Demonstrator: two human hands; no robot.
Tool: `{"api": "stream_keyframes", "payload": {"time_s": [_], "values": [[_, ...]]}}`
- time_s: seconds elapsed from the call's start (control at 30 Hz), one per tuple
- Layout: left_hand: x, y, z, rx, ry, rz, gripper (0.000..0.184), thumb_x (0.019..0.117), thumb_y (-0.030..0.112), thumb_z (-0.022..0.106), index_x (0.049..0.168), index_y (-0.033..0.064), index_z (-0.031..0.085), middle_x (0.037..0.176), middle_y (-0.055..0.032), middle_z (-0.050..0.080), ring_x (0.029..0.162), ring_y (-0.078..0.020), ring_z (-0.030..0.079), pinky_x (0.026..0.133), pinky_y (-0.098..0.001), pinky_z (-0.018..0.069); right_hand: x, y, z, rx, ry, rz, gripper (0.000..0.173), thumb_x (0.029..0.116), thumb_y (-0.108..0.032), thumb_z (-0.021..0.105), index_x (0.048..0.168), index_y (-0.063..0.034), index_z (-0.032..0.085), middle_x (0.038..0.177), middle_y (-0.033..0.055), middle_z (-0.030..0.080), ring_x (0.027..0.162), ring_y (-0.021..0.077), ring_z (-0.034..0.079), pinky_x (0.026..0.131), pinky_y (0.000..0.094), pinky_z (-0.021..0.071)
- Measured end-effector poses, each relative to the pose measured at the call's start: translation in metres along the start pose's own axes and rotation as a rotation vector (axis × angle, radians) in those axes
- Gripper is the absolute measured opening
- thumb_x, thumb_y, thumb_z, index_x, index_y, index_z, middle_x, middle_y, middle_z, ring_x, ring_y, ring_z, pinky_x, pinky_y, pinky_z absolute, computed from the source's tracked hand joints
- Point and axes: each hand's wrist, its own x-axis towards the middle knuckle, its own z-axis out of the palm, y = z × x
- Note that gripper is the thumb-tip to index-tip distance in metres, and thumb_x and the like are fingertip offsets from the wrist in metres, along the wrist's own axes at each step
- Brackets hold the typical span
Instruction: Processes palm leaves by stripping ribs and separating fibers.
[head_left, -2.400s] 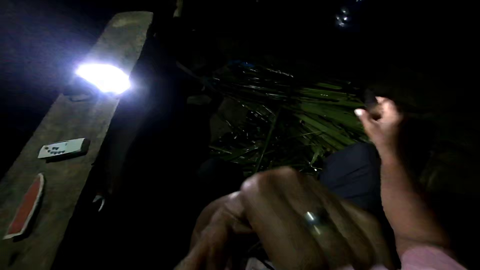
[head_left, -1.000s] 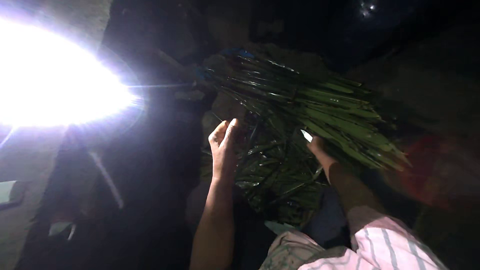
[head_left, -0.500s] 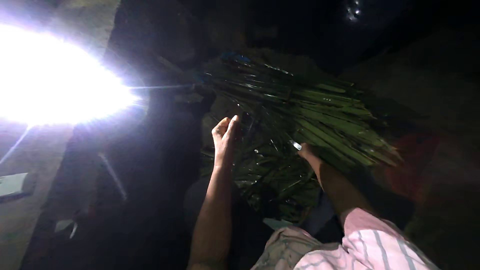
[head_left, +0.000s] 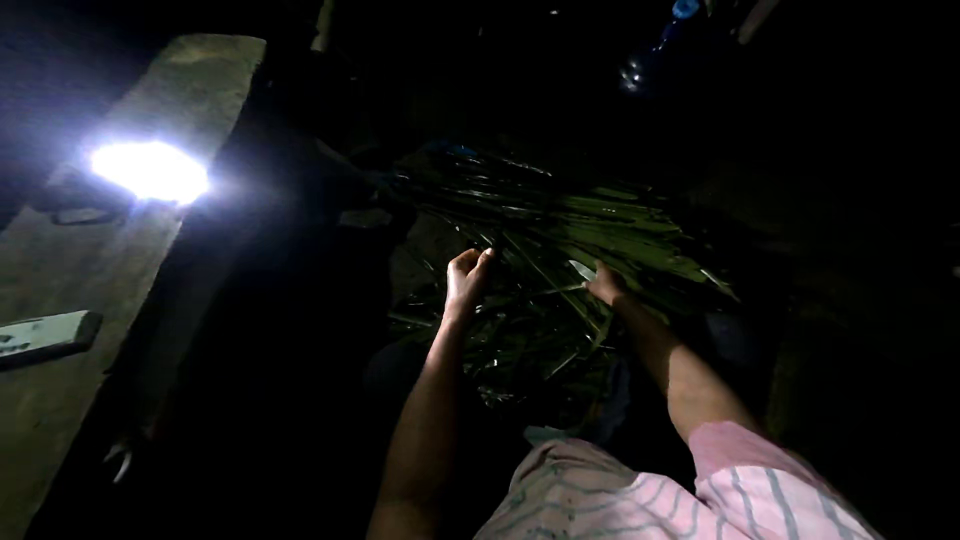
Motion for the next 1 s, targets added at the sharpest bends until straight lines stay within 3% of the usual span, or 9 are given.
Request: {"api": "stream_keyframes", "payload": {"time_s": [0.07, 0.17, 0.37, 0.47, 0.57, 0.73, 0.87, 0.97, 1.0], "values": [[-0.009, -0.001, -0.002, 0.041, -0.050, -0.007, 0.029, 0.1051, 0.025, 0.058, 0.086, 0.0031, 0.063, 0.067, -0.0029, 0.057, 0.056, -0.0099, 0.053, 0.055, -0.0279, 0.0481, 0.004, 0.010, 0.016, -0.008, 0.049, 0.022, 0.059, 0.0963, -0.016, 0.068, 0.150, -0.0017, 0.047, 0.131, 0.0295, 0.062, 0.123, 0.0472, 0.059, 0.103, 0.0642, 0.0451], [-0.023, 0.010, -0.010, 0.083, -0.086, -0.019, 0.026, 0.1036, 0.024, 0.060, 0.086, 0.0044, 0.063, 0.068, -0.0012, 0.059, 0.059, -0.0087, 0.057, 0.059, -0.0266, 0.0507, 0.010, 0.013, 0.034, -0.085, 0.005, 0.017, 0.038, 0.0986, -0.015, 0.062, 0.133, 0.0007, 0.062, 0.132, 0.0263, 0.063, 0.125, 0.0426, 0.059, 0.105, 0.0624, 0.0443], [-0.010, 0.010, -0.011, 0.100, -0.019, -0.042, 0.023, 0.1027, 0.018, 0.061, 0.086, 0.0033, 0.064, 0.069, 0.0003, 0.061, 0.060, -0.0064, 0.059, 0.061, -0.0248, 0.0526, 0.018, 0.012, 0.056, -0.131, -0.158, 0.067, 0.041, 0.0958, -0.016, 0.065, 0.130, 0.0047, 0.062, 0.135, 0.0286, 0.060, 0.128, 0.0436, 0.057, 0.106, 0.0615, 0.0441], [0.003, 0.005, -0.006, 0.148, -0.075, -0.052, 0.022, 0.1026, 0.020, 0.061, 0.092, 0.0010, 0.066, 0.074, -0.0021, 0.063, 0.064, -0.0079, 0.061, 0.064, -0.0274, 0.0545, 0.025, 0.020, 0.077, -0.176, -0.169, 0.053, 0.044, 0.0953, -0.022, 0.068, 0.129, 0.0055, 0.062, 0.134, 0.0289, 0.060, 0.126, 0.0440, 0.058, 0.105, 0.0607, 0.0457], [0.010, 0.004, 0.001, 0.185, -0.115, -0.053, 0.024, 0.1023, 0.022, 0.062, 0.087, 0.0043, 0.065, 0.070, 0.0010, 0.060, 0.061, -0.0061, 0.057, 0.062, -0.0258, 0.0510, 0.019, 0.017, 0.086, -0.299, -0.140, -0.013, 0.038, 0.0951, -0.018, 0.068, 0.124, 0.0062, 0.065, 0.133, 0.0299, 0.060, 0.127, 0.0459, 0.056, 0.105, 0.0609, 0.0457], [0.010, 0.000, 0.003, 0.225, -0.155, -0.045, 0.027, 0.1030, 0.025, 0.061, 0.085, 0.0052, 0.065, 0.068, -0.0001, 0.059, 0.061, -0.0081, 0.057, 0.062, -0.0278, 0.0511, 0.009, 0.015, 0.094, -0.276, -0.188, 0.018, 0.038, 0.0968, -0.008, 0.062, 0.131, 0.0084, 0.059, 0.137, 0.0317, 0.057, 0.128, 0.0477, 0.055, 0.104, 0.0623, 0.0459], [0.005, -0.001, 0.005, 0.238, -0.159, -0.050, 0.026, 0.1026, 0.026, 0.062, 0.088, 0.0046, 0.066, 0.071, -0.0003, 0.061, 0.063, -0.0076, 0.059, 0.065, -0.0285, 0.0522, -0.002, 0.014, 0.091, -0.359, -0.209, -0.023, 0.030, 0.0961, -0.004, 0.060, 0.122, 0.0100, 0.064, 0.132, 0.0310, 0.060, 0.125, 0.0463, 0.058, 0.102, 0.0604, 0.0476], [0.000, -0.002, 0.003, 0.250, -0.172, -0.053, 0.028, 0.1027, 0.027, 0.061, 0.090, 0.0033, 0.067, 0.075, -0.0024, 0.064, 0.067, -0.0099, 0.062, 0.069, -0.0318, 0.0548, -0.001, 0.022, 0.100, -0.277, -0.156, 0.009, 0.051, 0.0963, -0.005, 0.060, 0.144, 0.0085, 0.048, 0.150, 0.0332, 0.044, 0.134, 0.0489, 0.050, 0.109, 0.0599, 0.0424], [-0.002, -0.003, 0.002, 0.249, -0.172, -0.047, 0.029, 0.1027, 0.028, 0.060, 0.090, 0.0029, 0.068, 0.075, -0.0029, 0.064, 0.068, -0.0104, 0.063, 0.070, -0.0325, 0.0550, 0.001, 0.027, 0.106, -0.240, -0.105, 0.011, 0.055, 0.0954, -0.006, 0.063, 0.146, 0.0073, 0.047, 0.151, 0.0328, 0.044, 0.134, 0.0492, 0.050, 0.109, 0.0602, 0.0421]]}}
